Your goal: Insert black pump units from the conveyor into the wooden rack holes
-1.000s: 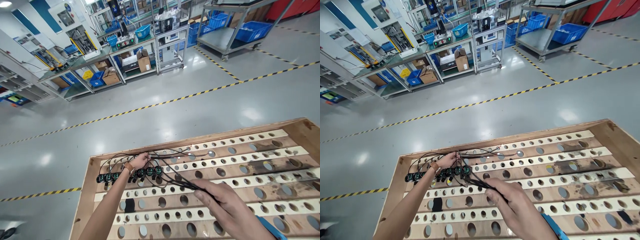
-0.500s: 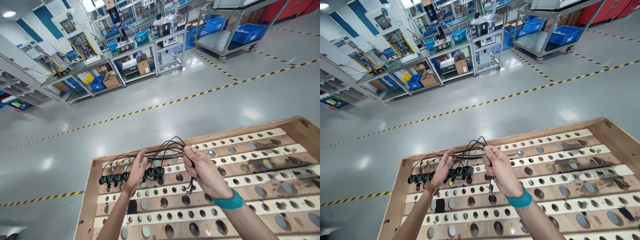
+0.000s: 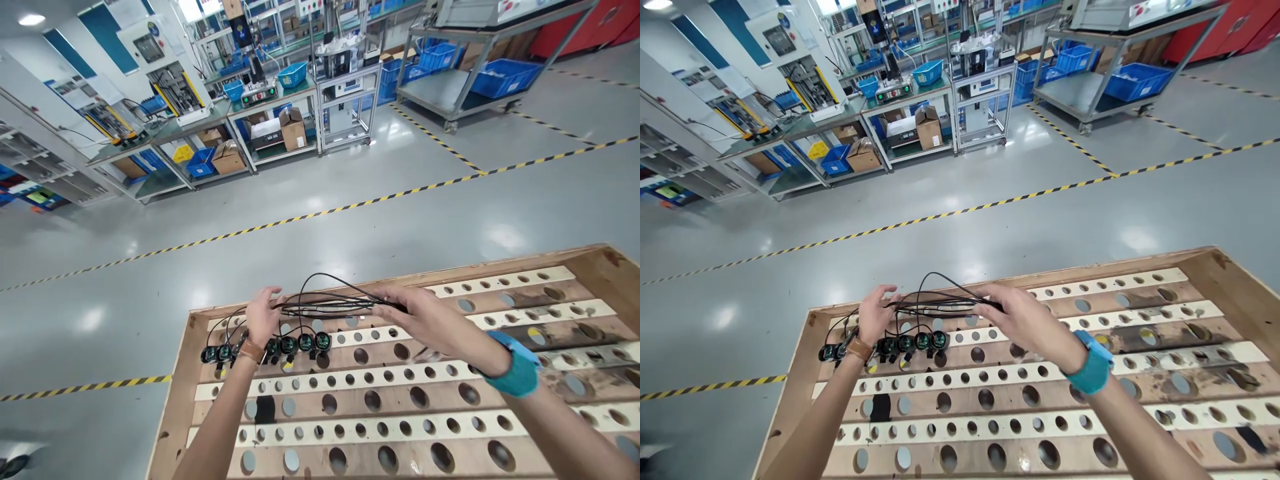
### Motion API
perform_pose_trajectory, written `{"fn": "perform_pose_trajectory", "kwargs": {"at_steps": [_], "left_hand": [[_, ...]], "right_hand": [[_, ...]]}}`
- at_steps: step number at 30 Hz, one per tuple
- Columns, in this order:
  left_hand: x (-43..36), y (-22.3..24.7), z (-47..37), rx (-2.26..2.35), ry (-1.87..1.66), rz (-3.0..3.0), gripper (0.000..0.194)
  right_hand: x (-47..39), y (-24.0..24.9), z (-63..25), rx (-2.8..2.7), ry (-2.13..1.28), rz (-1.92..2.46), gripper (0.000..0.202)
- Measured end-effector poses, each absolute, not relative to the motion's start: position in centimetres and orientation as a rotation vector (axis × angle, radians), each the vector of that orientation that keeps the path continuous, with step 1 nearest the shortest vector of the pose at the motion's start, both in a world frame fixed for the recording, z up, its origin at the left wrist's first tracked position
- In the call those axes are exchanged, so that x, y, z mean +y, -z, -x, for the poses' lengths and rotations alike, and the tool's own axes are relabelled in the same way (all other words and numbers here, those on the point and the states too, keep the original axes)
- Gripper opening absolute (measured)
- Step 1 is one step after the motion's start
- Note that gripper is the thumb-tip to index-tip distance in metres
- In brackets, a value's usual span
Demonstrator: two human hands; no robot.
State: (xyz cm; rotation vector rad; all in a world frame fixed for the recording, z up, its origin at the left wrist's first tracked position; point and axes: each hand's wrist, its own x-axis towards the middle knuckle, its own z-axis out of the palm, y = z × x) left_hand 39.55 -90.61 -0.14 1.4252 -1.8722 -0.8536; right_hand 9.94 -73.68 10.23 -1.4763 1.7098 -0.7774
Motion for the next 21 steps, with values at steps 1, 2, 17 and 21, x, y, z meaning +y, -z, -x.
{"fn": "perform_pose_trajectory", "kwargs": {"at_steps": [1,2,17,21], "left_hand": [[-91.1,0.2,-39.9,-1.936,0.851,-1.406,0.011],[-91.4,0.4,-40.1,-1.999,0.853,-1.389,0.013],[-90.7,7.0,-42.7,-2.355,0.898,-1.414,0.017],[-90.8,7.7,-43.0,-2.302,0.958,-1.422,0.018]], "right_hand": [[-73.8,-9.1,-8.6,1.839,0.643,1.611,0.035],[-73.9,-7.7,-7.3,1.938,0.494,1.711,0.035],[-70.7,7.8,2.3,2.416,-0.254,1.518,0.045],[-70.6,6.6,5.1,2.548,-0.297,1.365,0.040]]}}
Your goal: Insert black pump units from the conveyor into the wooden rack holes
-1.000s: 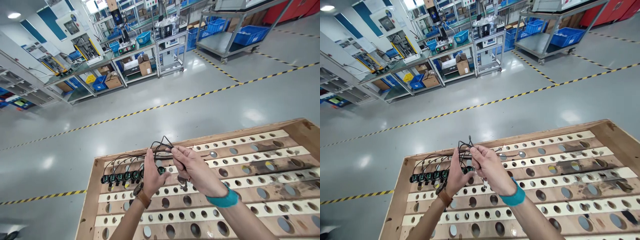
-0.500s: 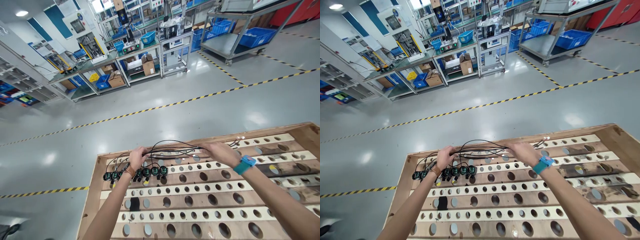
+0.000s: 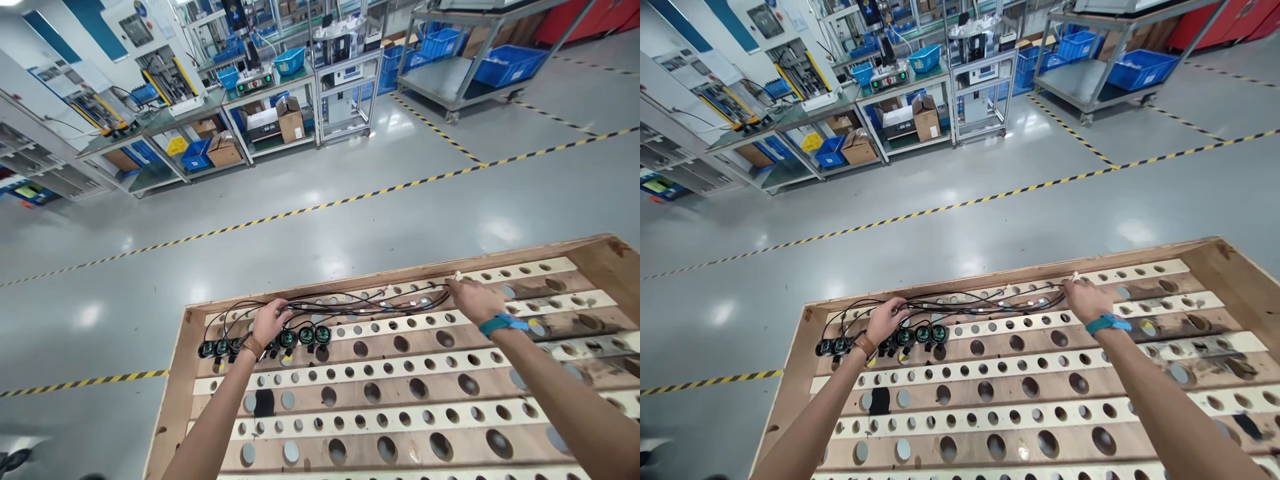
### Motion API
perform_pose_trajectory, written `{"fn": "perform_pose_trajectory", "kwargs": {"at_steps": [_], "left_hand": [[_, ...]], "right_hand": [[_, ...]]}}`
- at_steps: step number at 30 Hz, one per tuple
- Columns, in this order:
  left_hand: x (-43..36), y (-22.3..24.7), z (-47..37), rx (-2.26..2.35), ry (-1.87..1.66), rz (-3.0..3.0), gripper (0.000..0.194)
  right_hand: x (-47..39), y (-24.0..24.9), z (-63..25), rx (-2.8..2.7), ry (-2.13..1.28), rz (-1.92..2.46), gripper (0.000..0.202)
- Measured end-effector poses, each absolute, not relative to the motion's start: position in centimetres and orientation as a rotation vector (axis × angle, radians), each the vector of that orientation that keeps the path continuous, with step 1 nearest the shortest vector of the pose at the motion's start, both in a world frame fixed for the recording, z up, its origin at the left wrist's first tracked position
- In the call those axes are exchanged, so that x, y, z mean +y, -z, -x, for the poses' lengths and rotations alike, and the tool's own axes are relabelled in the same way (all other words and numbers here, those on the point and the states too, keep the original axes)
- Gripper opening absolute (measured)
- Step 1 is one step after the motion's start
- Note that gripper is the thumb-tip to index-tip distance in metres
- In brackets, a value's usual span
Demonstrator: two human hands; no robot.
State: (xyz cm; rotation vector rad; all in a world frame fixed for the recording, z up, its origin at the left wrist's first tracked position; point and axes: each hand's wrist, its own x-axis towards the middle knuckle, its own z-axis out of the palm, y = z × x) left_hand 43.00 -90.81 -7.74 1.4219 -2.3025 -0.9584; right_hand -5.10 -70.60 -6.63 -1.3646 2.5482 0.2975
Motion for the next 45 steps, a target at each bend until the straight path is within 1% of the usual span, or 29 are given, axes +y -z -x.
{"fn": "perform_pose_trajectory", "kwargs": {"at_steps": [2,5,7,9,12,16,18,20,21,24,26,29,34,37,40,43,45], "left_hand": [[-90.7,8.1,-43.0,-2.262,1.020,-1.404,0.020],[-90.5,8.6,-43.0,-2.187,1.137,-1.352,0.032],[-90.4,8.7,-43.1,-2.141,1.206,-1.310,0.040],[-90.3,8.4,-43.2,-2.112,1.242,-1.270,0.045],[-89.9,7.3,-43.2,-2.113,1.255,-1.190,0.046],[-89.1,5.4,-42.7,-2.174,1.313,-1.042,0.044],[-88.9,4.9,-42.5,-2.197,1.317,-0.992,0.043],[-89.0,4.8,-42.4,-2.216,1.278,-0.985,0.042],[-89.1,5.0,-42.4,-2.225,1.242,-0.995,0.040],[-88.8,6.4,-42.6,-2.264,1.089,-1.054,0.037],[-88.0,7.9,-42.5,-2.309,0.973,-1.097,0.042],[-86.5,10.2,-42.1,-2.402,0.789,-1.175,0.050],[-85.0,12.5,-41.5,-2.515,0.492,-1.258,0.046],[-84.8,12.9,-41.6,-2.553,0.377,-1.234,0.046],[-84.4,12.8,-41.8,-2.555,0.300,-1.196,0.046],[-83.4,12.1,-41.4,-2.526,0.235,-1.132,0.050],[-82.5,11.6,-40.7,-2.564,0.191,-0.984,0.051]], "right_hand": [[-70.8,6.1,5.2,2.621,-0.277,1.337,0.040],[-71.1,6.2,2.4,2.699,-0.201,1.406,0.048],[-71.5,6.7,-1.2,2.618,-0.048,1.591,0.047],[-72.2,7.5,-5.7,2.410,0.180,1.793,0.045],[-74.1,8.6,-12.2,2.156,0.508,1.862,0.045],[-77.6,8.9,-17.6,1.831,0.892,1.810,0.055],[-78.8,8.8,-18.1,1.670,0.953,1.766,0.047],[-79.2,8.3,-17.1,1.622,0.947,1.723,0.035],[-79.0,8.0,-16.0,1.633,0.942,1.710,0.033],[-77.9,6.4,-11.5,1.754,0.961,1.656,0.035],[-77.2,4.9,-8.5,1.855,0.923,1.649,0.038],[-76.7,2.8,-5.5,2.004,0.742,1.748,0.040],[-75.9,-0.4,-2.5,2.234,0.391,2.042,0.036],[-74.9,-2.4,-0.3,2.386,0.233,2.130,0.038],[-73.9,-4.0,0.9,2.462,0.243,2.130,0.041],[-73.3,-4.8,0.1,2.435,0.380,2.020,0.038],[-73.4,-5.0,-1.0,2.335,0.477,1.902,0.037]]}}
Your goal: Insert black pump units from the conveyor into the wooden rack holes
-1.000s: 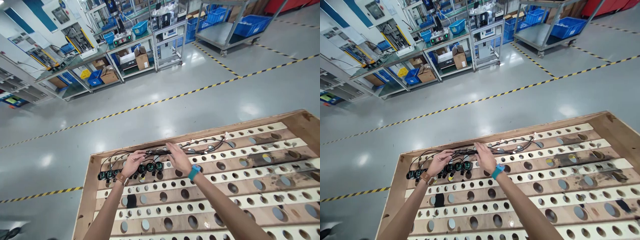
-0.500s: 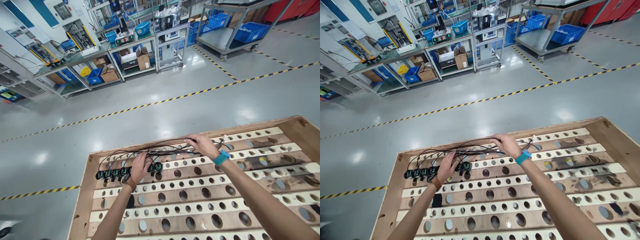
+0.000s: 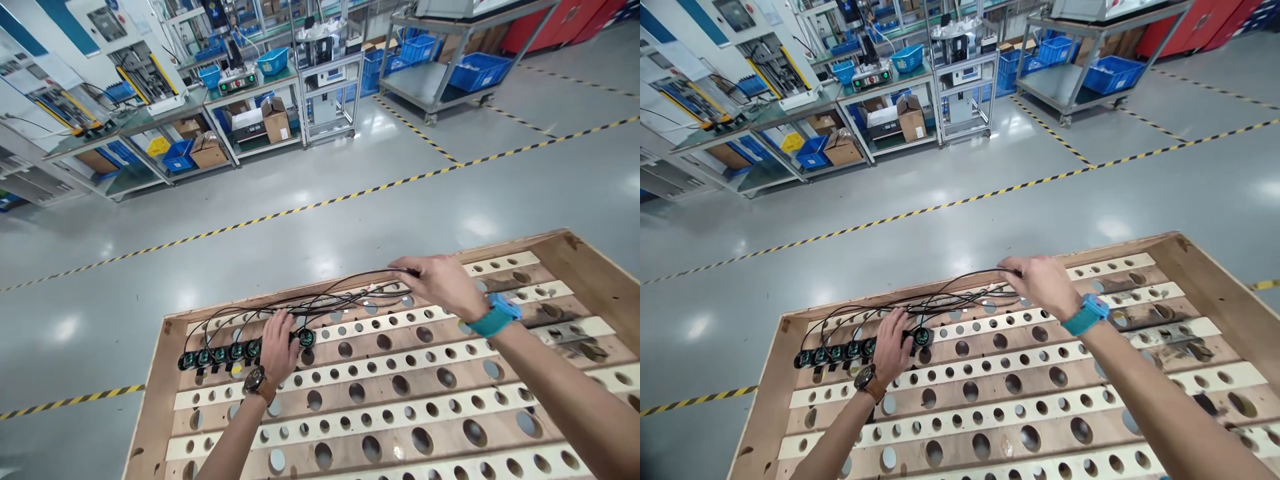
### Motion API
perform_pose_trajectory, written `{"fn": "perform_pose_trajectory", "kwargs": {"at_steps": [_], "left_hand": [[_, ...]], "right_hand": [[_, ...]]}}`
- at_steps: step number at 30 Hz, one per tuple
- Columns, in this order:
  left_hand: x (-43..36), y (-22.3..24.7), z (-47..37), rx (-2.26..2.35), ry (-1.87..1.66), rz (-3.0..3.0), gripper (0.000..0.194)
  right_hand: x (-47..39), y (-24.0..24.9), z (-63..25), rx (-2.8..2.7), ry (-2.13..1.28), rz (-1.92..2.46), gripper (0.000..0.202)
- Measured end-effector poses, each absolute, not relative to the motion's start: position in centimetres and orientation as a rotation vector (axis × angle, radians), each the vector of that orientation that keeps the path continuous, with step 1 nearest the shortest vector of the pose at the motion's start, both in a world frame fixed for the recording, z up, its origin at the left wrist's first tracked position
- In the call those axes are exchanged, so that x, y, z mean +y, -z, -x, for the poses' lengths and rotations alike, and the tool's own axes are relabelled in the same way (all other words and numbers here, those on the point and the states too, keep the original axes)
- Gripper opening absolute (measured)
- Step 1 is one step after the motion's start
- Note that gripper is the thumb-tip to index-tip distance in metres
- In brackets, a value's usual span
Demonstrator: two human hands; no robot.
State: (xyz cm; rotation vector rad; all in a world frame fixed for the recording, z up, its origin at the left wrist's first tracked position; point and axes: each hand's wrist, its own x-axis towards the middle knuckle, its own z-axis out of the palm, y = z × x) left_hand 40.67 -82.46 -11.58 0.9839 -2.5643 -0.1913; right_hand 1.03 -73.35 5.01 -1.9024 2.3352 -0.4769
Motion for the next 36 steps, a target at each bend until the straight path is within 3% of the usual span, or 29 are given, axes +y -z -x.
{"fn": "perform_pose_trajectory", "kwargs": {"at_steps": [4,7,9,13,17,20,23,29,36], "left_hand": [[-80.9,11.5,-38.7,-2.759,0.100,-0.735,0.049],[-80.4,12.1,-37.7,-2.808,0.057,-0.858,0.045],[-80.1,12.4,-37.4,-2.812,0.037,-0.929,0.043],[-79.7,12.7,-37.0,-2.810,0.019,-1.002,0.040],[-79.3,12.9,-36.7,-2.809,0.034,-1.075,0.039],[-79.1,13.0,-36.5,-2.801,0.062,-1.123,0.042],[-79.0,13.0,-36.3,-2.778,0.084,-1.176,0.042],[-78.5,12.4,-35.9,-2.768,0.061,-1.213,0.045],[-80.7,10.3,-42.6,-2.481,0.119,-1.342,0.050]], "right_hand": [[-73.9,-5.2,-2.0,2.298,0.221,1.871,0.035],[-74.3,-4.6,-0.3,2.358,-0.151,2.044,0.032],[-74.2,-3.2,1.7,2.346,-0.207,2.180,0.030],[-72.0,2.4,6.8,2.310,-0.141,2.297,0.020],[-68.1,8.7,11.5,2.567,0.074,2.180,0.041],[-66.0,11.1,11.9,2.992,0.257,1.738,0.066],[-65.5,12.0,8.5,2.912,0.265,1.603,0.076],[-68.5,14.7,-2.3,2.388,0.326,2.036,0.055],[-70.2,16.0,-11.6,2.522,0.778,1.546,0.057]]}}
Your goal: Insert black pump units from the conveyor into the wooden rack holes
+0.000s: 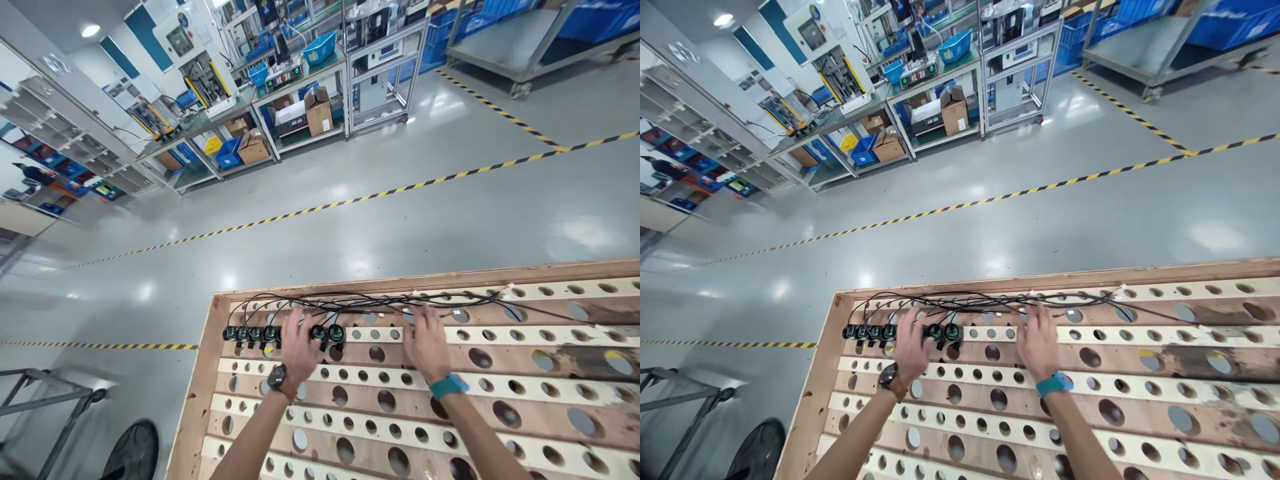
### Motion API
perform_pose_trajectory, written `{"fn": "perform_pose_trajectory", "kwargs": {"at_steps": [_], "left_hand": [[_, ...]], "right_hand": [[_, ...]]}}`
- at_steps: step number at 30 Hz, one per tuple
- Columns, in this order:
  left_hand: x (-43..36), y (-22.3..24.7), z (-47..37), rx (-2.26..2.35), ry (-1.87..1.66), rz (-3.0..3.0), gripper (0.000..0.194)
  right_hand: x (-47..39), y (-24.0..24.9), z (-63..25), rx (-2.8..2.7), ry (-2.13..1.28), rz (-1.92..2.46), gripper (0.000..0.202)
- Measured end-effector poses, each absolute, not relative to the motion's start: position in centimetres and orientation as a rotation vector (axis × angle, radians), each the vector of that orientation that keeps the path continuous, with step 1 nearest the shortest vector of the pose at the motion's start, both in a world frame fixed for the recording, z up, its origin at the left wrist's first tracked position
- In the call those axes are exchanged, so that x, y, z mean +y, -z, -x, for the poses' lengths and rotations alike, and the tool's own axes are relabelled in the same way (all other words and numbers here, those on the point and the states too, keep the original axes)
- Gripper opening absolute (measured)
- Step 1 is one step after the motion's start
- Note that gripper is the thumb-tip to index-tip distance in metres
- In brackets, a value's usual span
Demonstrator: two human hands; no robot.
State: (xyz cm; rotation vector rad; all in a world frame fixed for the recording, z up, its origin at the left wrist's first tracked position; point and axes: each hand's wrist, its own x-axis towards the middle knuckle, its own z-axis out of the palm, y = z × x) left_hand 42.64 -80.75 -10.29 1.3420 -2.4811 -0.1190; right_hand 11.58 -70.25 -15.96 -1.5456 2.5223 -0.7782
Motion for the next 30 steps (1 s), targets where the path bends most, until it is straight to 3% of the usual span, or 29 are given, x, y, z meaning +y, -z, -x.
{"fn": "perform_pose_trajectory", "kwargs": {"at_steps": [5,10,20,30], "left_hand": [[-87.9,8.3,-52.5,-2.307,0.102,-1.654,0.057],[-92.7,8.4,-57.4,-2.509,0.332,-1.558,0.051],[-88.2,9.2,-52.7,-2.788,0.324,-1.034,0.050],[-86.4,7.8,-48.9,-2.893,0.175,-1.134,0.034]], "right_hand": [[-68.4,16.1,-21.3,2.252,0.970,1.567,0.063],[-70.5,14.6,-28.3,2.125,1.059,1.614,0.073],[-74.5,11.3,-26.5,2.077,0.777,1.445,0.057],[-75.7,7.9,-28.2,2.182,0.594,1.617,0.077]]}}
